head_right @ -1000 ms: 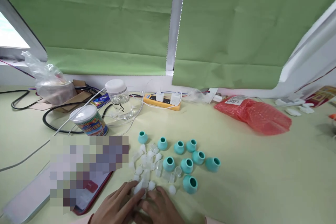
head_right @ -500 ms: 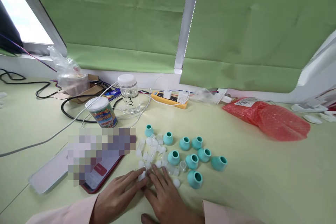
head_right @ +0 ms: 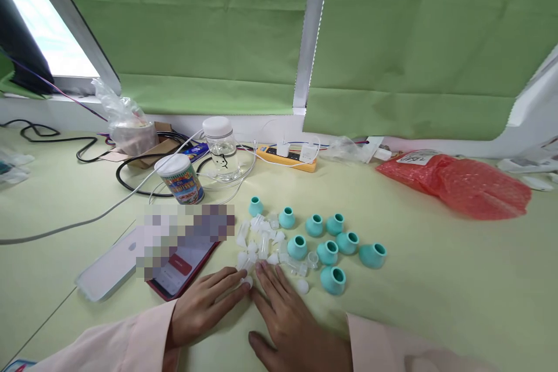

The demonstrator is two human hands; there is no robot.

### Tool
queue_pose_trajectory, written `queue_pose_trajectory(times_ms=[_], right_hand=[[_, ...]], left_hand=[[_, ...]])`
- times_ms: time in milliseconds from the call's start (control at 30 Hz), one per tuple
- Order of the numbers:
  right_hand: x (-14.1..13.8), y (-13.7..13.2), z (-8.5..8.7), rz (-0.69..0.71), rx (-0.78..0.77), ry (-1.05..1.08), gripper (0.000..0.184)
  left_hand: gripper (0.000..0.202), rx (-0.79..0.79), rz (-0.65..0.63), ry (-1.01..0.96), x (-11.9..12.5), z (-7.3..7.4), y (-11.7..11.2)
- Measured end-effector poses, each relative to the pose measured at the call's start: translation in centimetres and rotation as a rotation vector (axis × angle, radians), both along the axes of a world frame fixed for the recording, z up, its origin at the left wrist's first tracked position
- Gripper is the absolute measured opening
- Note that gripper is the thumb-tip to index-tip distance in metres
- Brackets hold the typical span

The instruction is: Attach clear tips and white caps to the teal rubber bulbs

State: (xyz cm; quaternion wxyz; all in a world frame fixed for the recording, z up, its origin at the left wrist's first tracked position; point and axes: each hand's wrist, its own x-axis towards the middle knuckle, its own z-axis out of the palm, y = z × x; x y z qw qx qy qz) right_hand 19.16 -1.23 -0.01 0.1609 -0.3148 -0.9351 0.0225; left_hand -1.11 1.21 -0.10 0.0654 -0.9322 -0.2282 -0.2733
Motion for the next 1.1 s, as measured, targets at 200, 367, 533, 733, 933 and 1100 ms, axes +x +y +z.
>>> queue_pose_trajectory(times_ms=[200,367,533,733,933,1100], right_hand=[[0.1,0.1,-0.4,0.030,-0.034,-0.020,0.046],[0.2,0.1,-0.5,0.067,-0.060,-0.026,0.049],[0.1,0.2,-1.2,0.071,0.063,0.123,0.034],[0.1,0.9,-2.0,0.006,0.122,0.334,0.022],[0.2,1.4,-2.1,-0.056,-0.006,0.327,0.009],[0.9,1.3,-2.1,0.004,0.016,0.289,0.012]], left_hand=[[0.022,-0.100,-0.063,-0.091,-0.2,-1.2,0.2],[0.027,-0.242,-0.020,-0.251,0.0,-1.8,0.4],[0.015,-0.416,0.028,-0.316,0.4,-1.2,0.3],[0.011,-0.622,0.209,-0.455,2.6,-0.7,-0.1],[0.014,-0.620,0.129,-0.460,3.7,-0.8,-0.1],[0.016,-0.543,0.068,-0.348,3.4,-0.8,-0.2]])
